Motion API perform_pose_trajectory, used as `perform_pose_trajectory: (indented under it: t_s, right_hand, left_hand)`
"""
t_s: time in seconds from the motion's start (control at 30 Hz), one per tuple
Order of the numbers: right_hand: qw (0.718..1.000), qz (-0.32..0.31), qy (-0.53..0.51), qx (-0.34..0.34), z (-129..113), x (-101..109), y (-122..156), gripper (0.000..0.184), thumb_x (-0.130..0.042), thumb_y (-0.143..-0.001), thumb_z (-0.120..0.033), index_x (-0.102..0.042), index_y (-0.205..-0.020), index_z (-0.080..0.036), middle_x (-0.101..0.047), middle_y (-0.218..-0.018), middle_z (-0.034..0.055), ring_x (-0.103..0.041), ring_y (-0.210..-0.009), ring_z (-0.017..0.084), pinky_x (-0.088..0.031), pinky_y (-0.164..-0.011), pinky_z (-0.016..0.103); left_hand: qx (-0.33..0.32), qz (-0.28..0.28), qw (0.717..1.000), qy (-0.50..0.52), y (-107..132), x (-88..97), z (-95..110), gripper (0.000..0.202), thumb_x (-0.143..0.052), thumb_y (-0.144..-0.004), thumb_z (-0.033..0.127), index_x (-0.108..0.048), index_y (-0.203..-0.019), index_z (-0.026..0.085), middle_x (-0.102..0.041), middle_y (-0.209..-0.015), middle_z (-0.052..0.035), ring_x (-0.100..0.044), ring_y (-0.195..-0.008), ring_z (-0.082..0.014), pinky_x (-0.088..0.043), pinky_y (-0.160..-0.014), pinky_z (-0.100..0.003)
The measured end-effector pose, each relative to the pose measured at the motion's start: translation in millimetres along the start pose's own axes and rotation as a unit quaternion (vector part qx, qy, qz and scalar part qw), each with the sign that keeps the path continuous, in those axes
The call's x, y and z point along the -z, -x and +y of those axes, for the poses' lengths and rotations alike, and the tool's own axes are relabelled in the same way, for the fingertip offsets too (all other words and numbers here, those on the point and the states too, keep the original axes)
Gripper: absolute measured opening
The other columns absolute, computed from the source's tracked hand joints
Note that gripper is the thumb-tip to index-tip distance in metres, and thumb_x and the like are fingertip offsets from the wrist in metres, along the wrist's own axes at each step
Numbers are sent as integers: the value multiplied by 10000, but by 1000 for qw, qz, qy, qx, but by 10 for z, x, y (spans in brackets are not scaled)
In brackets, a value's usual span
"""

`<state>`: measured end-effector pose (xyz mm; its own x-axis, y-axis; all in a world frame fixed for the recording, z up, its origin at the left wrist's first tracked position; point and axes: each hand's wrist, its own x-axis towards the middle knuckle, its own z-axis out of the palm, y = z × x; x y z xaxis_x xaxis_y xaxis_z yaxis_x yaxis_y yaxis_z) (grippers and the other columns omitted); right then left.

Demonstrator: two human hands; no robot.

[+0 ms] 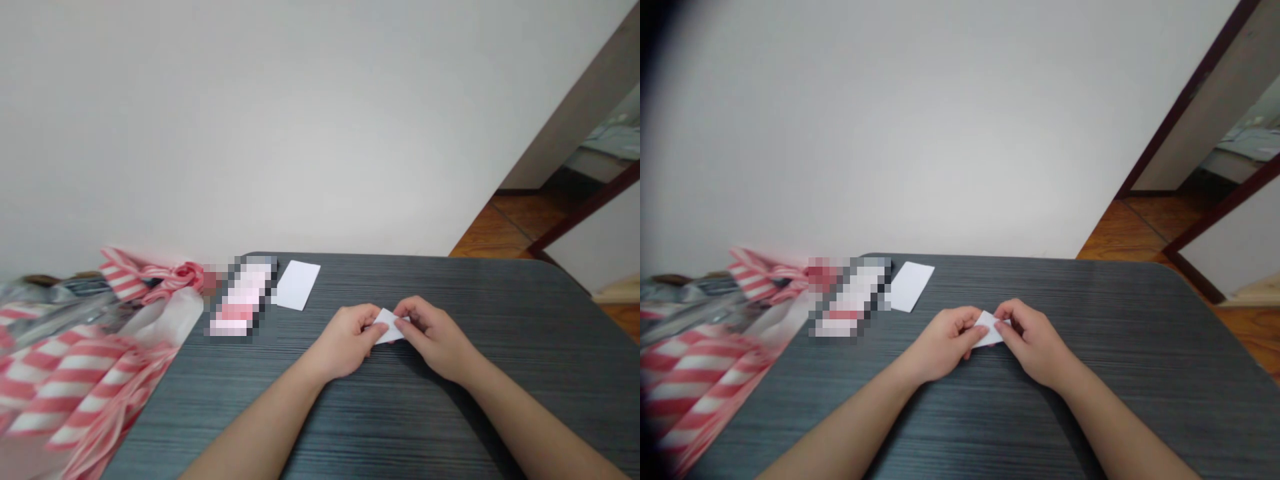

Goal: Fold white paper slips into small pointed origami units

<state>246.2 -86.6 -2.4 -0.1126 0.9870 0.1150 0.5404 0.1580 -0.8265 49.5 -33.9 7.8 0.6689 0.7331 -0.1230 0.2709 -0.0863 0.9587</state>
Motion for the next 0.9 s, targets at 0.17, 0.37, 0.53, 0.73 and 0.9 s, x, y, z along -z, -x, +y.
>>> perform_pose_trajectory:
  t_s: [0.17, 0.37, 0.53, 0.73, 0.9]
  right_hand:
    - [996, -9, -86, -24, 87, -25, 8, 186, -570, -914, -287, -561, -1086, -218, -646, -855, 20, -597, -686, 151, -463, -600, 252]
    - [992, -77, -51, -86, 30, 33, -5, 157, -596, -897, -318, -648, -833, -185, -561, -511, -44, -511, -460, 118, -370, -468, 221]
    - [992, -88, -37, -81, -94, 67, -7, 232, -549, -922, -281, -657, -746, -176, -606, -509, -25, -545, -461, 118, -405, -513, 223]
    - [992, -82, -50, -78, -120, 81, -3, 248, -524, -940, -280, -645, -750, -175, -594, -522, -27, -538, -475, 118, -411, -535, 228]
    - [990, -79, -78, -82, -105, 60, -1, 223, -522, -940, -286, -611, -767, -177, -596, -563, -25, -517, -486, 113, -391, -519, 225]
  left_hand:
    - [13, -6, 1000, 6, 2, 11, 43, 190, -529, -896, 307, -631, -837, 158, -524, -584, 43, -470, -535, -105, -340, -516, -206]
    - [1, 5, 1000, 5, 11, 19, 74, 192, -555, -887, 311, -624, -795, 157, -526, -581, 43, -455, -535, -101, -334, -522, -202]
    - [-14, 6, 1000, -5, 13, 13, 46, 187, -558, -887, 304, -644, -816, 154, -581, -638, 20, -472, -556, -103, -348, -529, -199]
    - [-14, 10, 1000, 10, 13, -4, 23, 252, -539, -913, 366, -671, -905, 152, -653, -716, -5, -487, -546, -103, -353, -516, -202]
    - [-17, -8, 1000, -12, 26, 16, 76, 318, -482, -948, 353, -700, -834, 151, -717, -799, -26, -523, -554, -99, -385, -557, -206]
